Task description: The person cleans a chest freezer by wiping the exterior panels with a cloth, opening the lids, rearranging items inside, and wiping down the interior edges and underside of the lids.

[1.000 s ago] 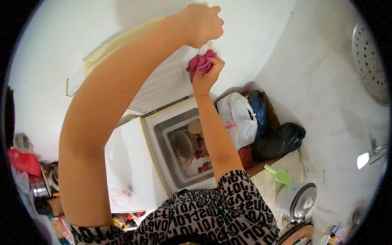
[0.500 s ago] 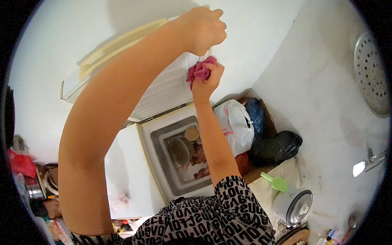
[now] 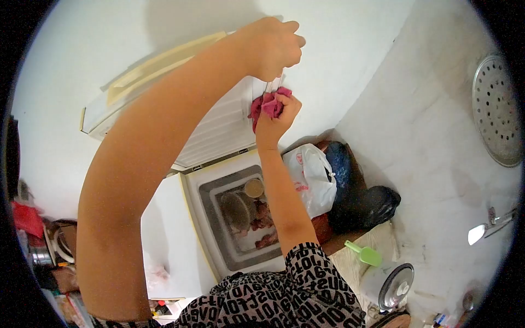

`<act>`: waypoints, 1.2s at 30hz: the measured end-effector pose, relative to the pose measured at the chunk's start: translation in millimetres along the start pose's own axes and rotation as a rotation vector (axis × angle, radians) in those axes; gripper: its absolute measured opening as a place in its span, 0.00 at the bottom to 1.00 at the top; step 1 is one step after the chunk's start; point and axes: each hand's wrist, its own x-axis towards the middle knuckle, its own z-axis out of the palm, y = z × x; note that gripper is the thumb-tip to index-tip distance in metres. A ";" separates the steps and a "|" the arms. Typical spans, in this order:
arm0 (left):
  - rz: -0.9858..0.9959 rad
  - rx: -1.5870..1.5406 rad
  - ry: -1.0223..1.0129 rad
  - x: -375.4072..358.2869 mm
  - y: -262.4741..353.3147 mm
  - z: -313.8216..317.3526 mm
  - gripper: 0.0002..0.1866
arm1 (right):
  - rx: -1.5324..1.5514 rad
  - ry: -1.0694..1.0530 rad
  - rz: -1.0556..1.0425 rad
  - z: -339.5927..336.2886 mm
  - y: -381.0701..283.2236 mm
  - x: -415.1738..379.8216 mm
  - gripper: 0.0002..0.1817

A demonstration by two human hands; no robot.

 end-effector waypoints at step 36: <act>-0.513 -0.228 0.049 -28.8 1.1 -1.5 0.32 | 0.018 -0.224 0.091 -12.4 18.8 -8.1 0.05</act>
